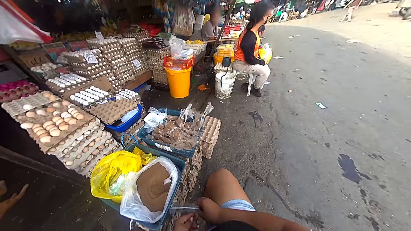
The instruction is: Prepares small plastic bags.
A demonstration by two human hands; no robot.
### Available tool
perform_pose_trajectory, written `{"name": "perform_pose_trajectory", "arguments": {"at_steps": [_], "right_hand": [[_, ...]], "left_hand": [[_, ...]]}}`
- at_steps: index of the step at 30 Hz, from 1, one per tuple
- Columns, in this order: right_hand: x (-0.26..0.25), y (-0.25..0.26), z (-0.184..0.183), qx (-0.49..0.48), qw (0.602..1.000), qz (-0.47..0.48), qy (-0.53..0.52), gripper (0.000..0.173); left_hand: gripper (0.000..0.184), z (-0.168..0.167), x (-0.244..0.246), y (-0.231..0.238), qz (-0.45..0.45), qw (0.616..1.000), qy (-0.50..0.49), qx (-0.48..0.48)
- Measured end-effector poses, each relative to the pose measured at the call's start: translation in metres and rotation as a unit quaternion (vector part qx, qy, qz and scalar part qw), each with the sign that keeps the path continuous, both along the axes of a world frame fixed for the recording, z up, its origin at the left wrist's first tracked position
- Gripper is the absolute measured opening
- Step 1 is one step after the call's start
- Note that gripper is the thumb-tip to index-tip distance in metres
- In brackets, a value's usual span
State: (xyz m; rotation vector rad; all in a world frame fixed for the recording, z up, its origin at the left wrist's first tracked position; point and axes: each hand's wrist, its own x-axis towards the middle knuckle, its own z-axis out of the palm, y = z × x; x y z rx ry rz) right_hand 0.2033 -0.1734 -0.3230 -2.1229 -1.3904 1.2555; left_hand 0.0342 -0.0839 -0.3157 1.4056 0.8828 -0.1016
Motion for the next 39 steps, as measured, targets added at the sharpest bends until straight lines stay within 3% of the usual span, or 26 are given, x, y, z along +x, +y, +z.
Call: {"name": "perform_pose_trajectory", "arguments": {"at_steps": [7,11,17,26,39], "right_hand": [[0.0,-0.008,-0.002,0.076,0.996,-0.012,0.037,0.033],[0.0,-0.005,0.007,0.05,0.996,0.019,0.064,0.04],[-0.001,-0.007,0.008,0.055,0.991,0.1,0.073,0.03],[-0.002,-0.006,0.008,0.058,0.991,0.102,0.066,0.03],[-0.002,-0.001,-0.001,0.03,0.998,0.022,0.054,0.031]], "left_hand": [[0.029,-0.016,-0.006,0.001,0.012,0.999,0.025,0.041],[0.031,-0.008,-0.005,0.002,0.045,0.999,0.013,0.014],[0.031,-0.007,-0.004,0.0,0.084,0.996,-0.036,-0.004],[0.025,-0.011,-0.007,0.0,0.098,0.993,-0.068,-0.011],[0.026,-0.01,-0.005,-0.002,0.118,0.981,-0.082,0.127]]}}
